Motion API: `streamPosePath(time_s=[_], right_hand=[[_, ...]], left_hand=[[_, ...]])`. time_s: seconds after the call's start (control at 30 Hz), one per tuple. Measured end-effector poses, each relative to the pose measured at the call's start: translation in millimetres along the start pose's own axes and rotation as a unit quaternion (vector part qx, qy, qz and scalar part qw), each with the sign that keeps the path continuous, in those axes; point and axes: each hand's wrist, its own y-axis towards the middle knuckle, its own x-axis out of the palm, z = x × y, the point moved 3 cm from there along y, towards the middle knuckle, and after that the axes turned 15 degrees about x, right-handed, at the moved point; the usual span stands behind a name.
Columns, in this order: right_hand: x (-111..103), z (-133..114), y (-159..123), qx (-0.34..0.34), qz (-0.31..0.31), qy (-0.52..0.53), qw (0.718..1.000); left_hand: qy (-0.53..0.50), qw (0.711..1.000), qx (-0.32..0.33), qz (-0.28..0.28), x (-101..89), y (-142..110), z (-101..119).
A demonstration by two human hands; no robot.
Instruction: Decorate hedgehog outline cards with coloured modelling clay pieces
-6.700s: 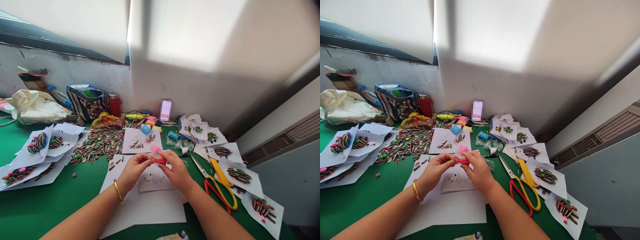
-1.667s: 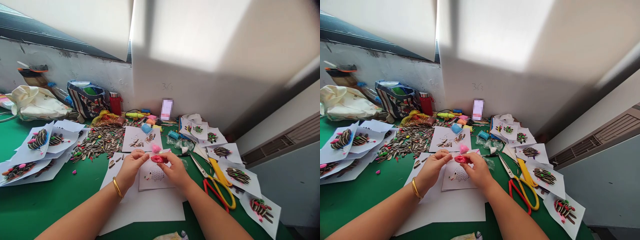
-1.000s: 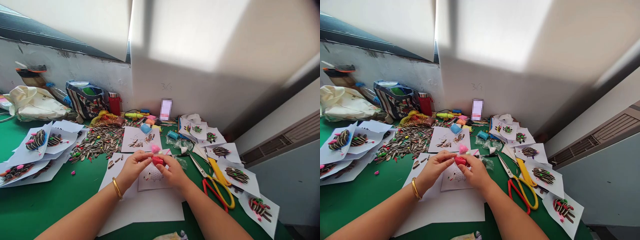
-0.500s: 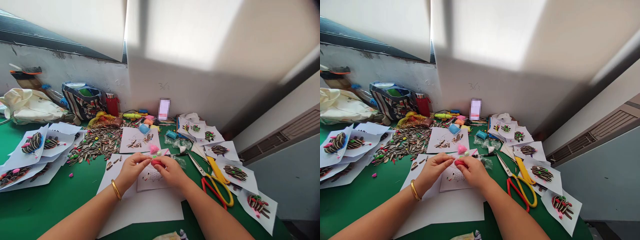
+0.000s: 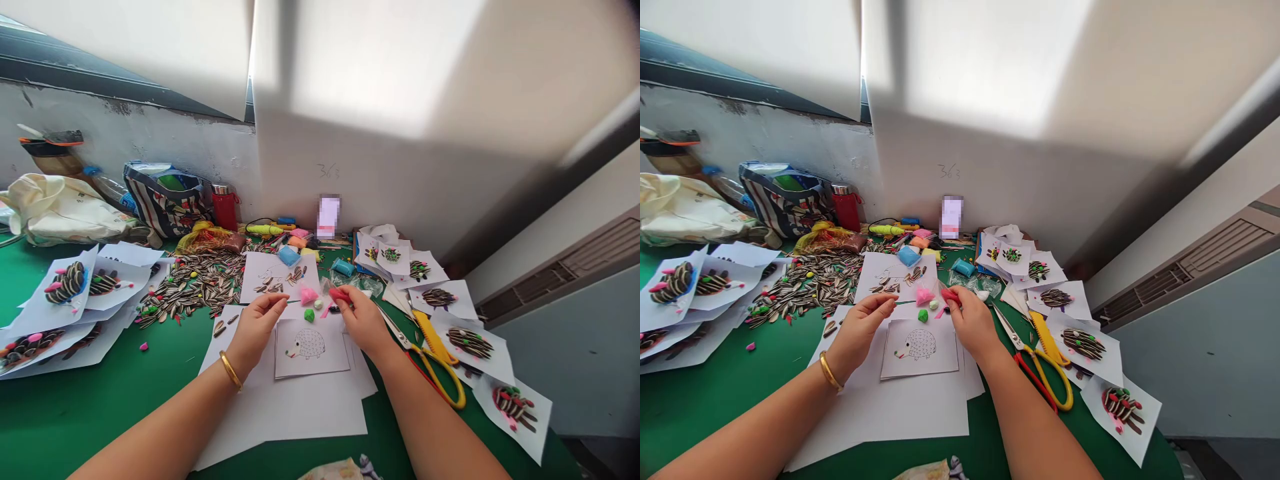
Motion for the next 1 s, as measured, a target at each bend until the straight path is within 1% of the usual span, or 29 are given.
streamPosePath(time_s=[0.13, 0.23, 0.37, 0.43, 0.57, 0.63, 0.73, 0.87, 1.0], right_hand=[[0, 3, 2, -0.001, 0.012, -0.018, 1.0], [0, 12, 7, 0.019, 0.038, -0.084, 0.996], [5, 23, 13, 0.026, 0.059, -0.18, 0.981], [9, 26, 13, 0.035, 0.044, -0.221, 0.974], [16, 26, 10, 0.072, -0.02, -0.273, 0.959], [17, 24, 9, 0.079, -0.04, -0.282, 0.955], [16, 22, 8, 0.076, -0.04, -0.285, 0.955], [14, 20, 9, 0.064, -0.016, -0.282, 0.957], [9, 7, 6, 0.038, 0.022, -0.262, 0.964]], left_hand=[[0.001, 1.0, 0.003, 0.004, -1.2, 1, -4], [0.004, 1.0, 0.004, -0.002, -0.5, 1, -4], [0.006, 1.0, 0.002, -0.009, 0.9, 2, -4], [0.008, 1.0, -0.004, -0.014, 1.7, 2, -4], [0.014, 0.999, -0.012, -0.033, 3.5, 1, -5], [0.013, 0.999, -0.014, -0.038, 4.3, 0, -4], [0.011, 0.999, -0.016, -0.039, 5.6, 0, -3], [0.009, 0.999, -0.018, -0.035, 6.2, -1, -4], [0.009, 0.999, -0.02, -0.031, 5.0, 0, -9]])
